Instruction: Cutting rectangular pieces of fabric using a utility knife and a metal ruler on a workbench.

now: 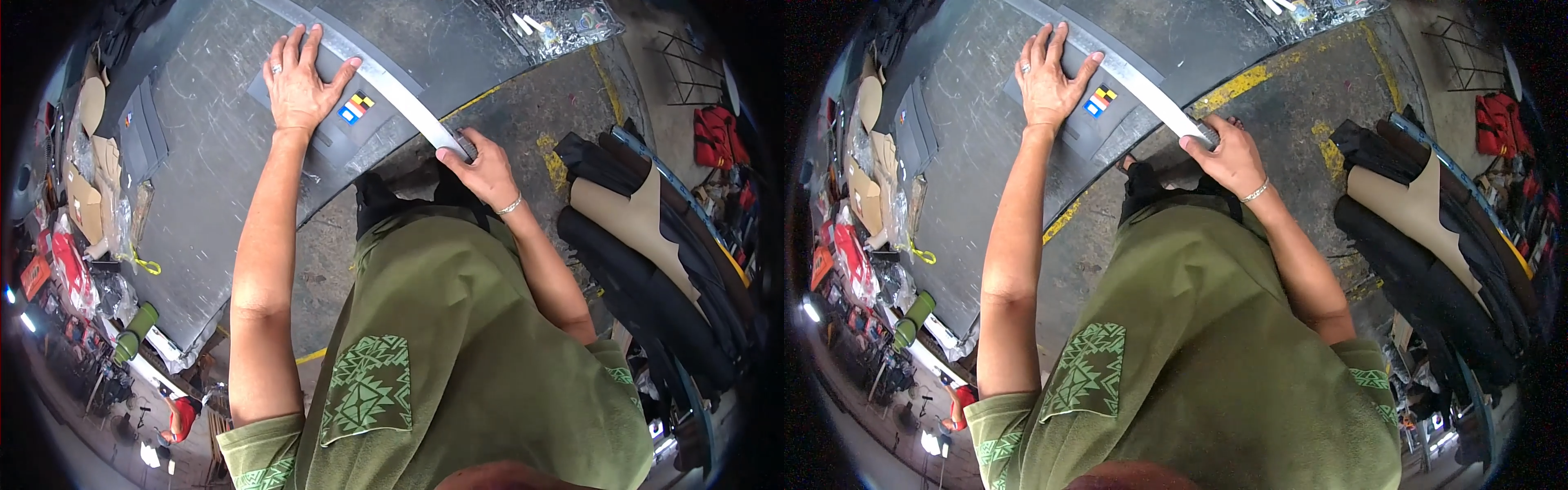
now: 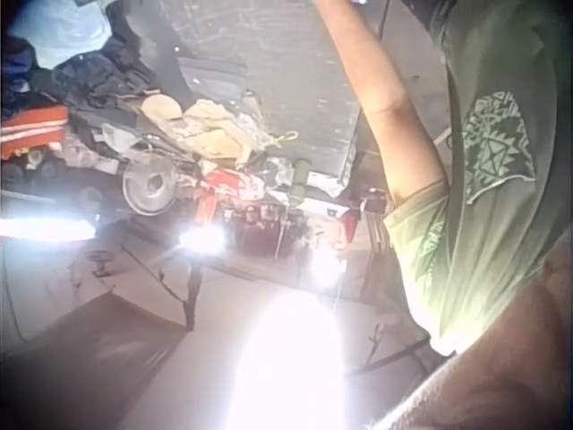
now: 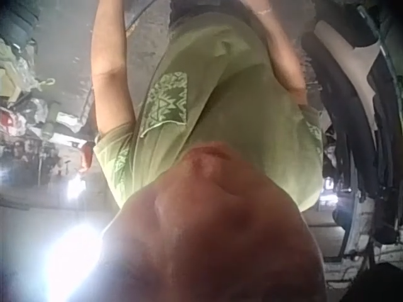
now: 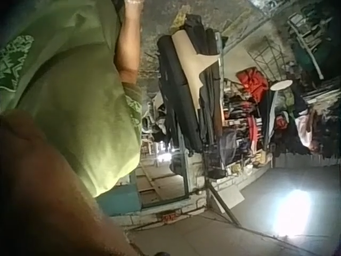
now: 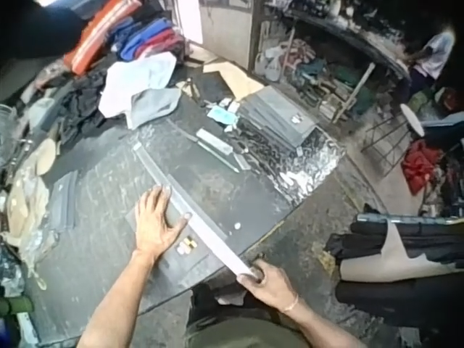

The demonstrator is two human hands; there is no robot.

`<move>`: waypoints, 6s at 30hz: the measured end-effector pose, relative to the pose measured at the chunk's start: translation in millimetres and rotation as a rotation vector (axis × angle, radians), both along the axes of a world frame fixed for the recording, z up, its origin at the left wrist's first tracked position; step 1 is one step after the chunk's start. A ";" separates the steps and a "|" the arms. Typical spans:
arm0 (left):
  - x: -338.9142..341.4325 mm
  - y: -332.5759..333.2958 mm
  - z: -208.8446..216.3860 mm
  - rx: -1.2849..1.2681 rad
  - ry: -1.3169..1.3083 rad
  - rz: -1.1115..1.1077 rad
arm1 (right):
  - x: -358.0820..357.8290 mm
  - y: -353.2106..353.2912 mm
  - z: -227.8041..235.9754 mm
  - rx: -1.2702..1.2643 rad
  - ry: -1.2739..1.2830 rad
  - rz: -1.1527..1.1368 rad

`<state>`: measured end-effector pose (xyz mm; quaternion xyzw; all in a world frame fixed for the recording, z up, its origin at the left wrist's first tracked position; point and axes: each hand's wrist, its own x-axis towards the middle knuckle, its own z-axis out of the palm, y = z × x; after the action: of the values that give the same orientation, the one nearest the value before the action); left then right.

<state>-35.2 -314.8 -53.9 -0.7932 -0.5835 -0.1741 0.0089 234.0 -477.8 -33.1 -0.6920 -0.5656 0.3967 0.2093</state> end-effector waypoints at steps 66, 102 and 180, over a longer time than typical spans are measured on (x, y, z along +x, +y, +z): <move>1.2 2.1 3.4 -0.117 -0.058 -0.013 | -10.4 32.9 -17.6 -0.171 0.205 -0.211; -2.4 3.6 -3.9 -0.092 -0.089 -0.013 | -11.3 32.6 -22.4 -0.147 0.218 -0.218; 1.7 2.4 8.9 -0.193 -0.081 0.027 | -18.6 32.5 -16.0 -0.197 0.378 -0.364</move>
<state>-33.5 -312.5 -45.1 -0.7747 -0.6081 -0.1488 -0.0889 215.3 -445.4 -49.1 -0.7129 -0.3416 0.5278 0.3107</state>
